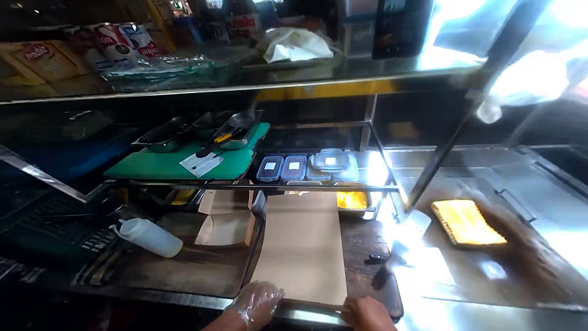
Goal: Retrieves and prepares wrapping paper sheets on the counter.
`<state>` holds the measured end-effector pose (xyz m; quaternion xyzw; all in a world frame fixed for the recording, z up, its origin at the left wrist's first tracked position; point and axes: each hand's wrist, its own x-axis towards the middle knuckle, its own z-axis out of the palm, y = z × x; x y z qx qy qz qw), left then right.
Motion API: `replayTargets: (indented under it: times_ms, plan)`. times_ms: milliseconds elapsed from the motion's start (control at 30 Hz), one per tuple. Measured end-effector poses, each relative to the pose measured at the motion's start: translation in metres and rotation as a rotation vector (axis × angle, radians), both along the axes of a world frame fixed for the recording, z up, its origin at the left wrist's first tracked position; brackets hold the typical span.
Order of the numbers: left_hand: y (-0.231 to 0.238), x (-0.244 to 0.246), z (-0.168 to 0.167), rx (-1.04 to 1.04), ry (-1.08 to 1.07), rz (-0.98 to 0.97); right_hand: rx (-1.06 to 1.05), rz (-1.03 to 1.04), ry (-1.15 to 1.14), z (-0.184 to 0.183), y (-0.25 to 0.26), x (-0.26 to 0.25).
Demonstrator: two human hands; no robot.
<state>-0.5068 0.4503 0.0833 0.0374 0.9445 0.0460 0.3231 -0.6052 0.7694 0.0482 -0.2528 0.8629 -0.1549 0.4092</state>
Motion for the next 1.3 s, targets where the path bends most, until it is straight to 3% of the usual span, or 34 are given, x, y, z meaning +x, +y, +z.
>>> replayTargets:
  times_ms: [100, 167, 267, 333, 400, 467, 500, 567, 633, 700, 833, 900, 967, 1033, 1133, 1200, 1300]
  plan:
    - [-0.017, 0.036, -0.002, 0.081, 0.115, -0.104, -0.529, -0.123, 0.235, -0.039, 0.064, 0.019]
    - [-0.029, 0.05, -0.005, 0.137, 0.174, -0.189, -0.582, -0.033, 0.483, -0.061, 0.07, 0.02]
    - [-0.031, 0.045, 0.006, 0.202, 0.107, -0.255, -0.562, 0.184, 0.644, -0.085, 0.026, 0.015]
    - [-0.033, 0.029, 0.02, 0.269, 0.018, -0.214, -0.653, 0.198, 0.764, -0.1, 0.0, 0.012]
    - [-0.056, 0.019, 0.018, 0.469, -0.016, 0.05, -0.712, 0.124, 0.771, -0.108, -0.01, 0.01]
    - [-0.093, 0.017, 0.003, 0.717, -0.011, 0.553, -0.702, 0.082, 0.685, -0.107, -0.011, 0.012]
    - [-0.115, 0.018, -0.012, 0.689, 0.028, 0.66, -0.692, 0.065, 0.629, -0.105, -0.011, 0.011]
    - [-0.146, 0.025, -0.043, 0.464, 0.086, 0.387, -0.695, 0.037, 0.523, -0.106, -0.008, 0.01]
    - [-0.143, 0.022, -0.066, 0.441, 0.191, 0.074, -0.708, -0.024, 0.399, -0.105, -0.008, 0.003]
    - [-0.125, 0.012, -0.086, 0.52, 0.261, 0.077, -0.646, -0.193, 0.181, -0.092, -0.009, 0.0]
    - [-0.105, -0.026, -0.076, 0.474, -0.097, 0.572, -0.395, -0.623, -0.085, -0.061, -0.032, -0.028]
    - [-0.099, -0.055, -0.061, 0.5, -0.147, 0.768, -0.252, -0.688, -0.111, -0.054, -0.045, -0.044]
    - [-0.096, -0.08, -0.058, 0.442, -0.224, 0.831, -0.083, -0.658, -0.057, -0.051, -0.055, -0.051]
    - [-0.091, -0.096, -0.065, 0.322, -0.253, 0.836, 0.068, -0.598, 0.0, -0.049, -0.061, -0.055]
    - [-0.08, -0.1, -0.061, 0.102, -0.094, 0.771, 0.183, -0.558, -0.014, -0.046, -0.068, -0.062]
    - [-0.064, -0.108, -0.045, -0.031, 0.027, 0.583, 0.224, -0.553, -0.045, -0.043, -0.072, -0.066]
    - [-0.021, -0.123, -0.047, 0.131, -0.007, 0.178, 0.248, -0.544, -0.062, -0.042, -0.071, -0.069]
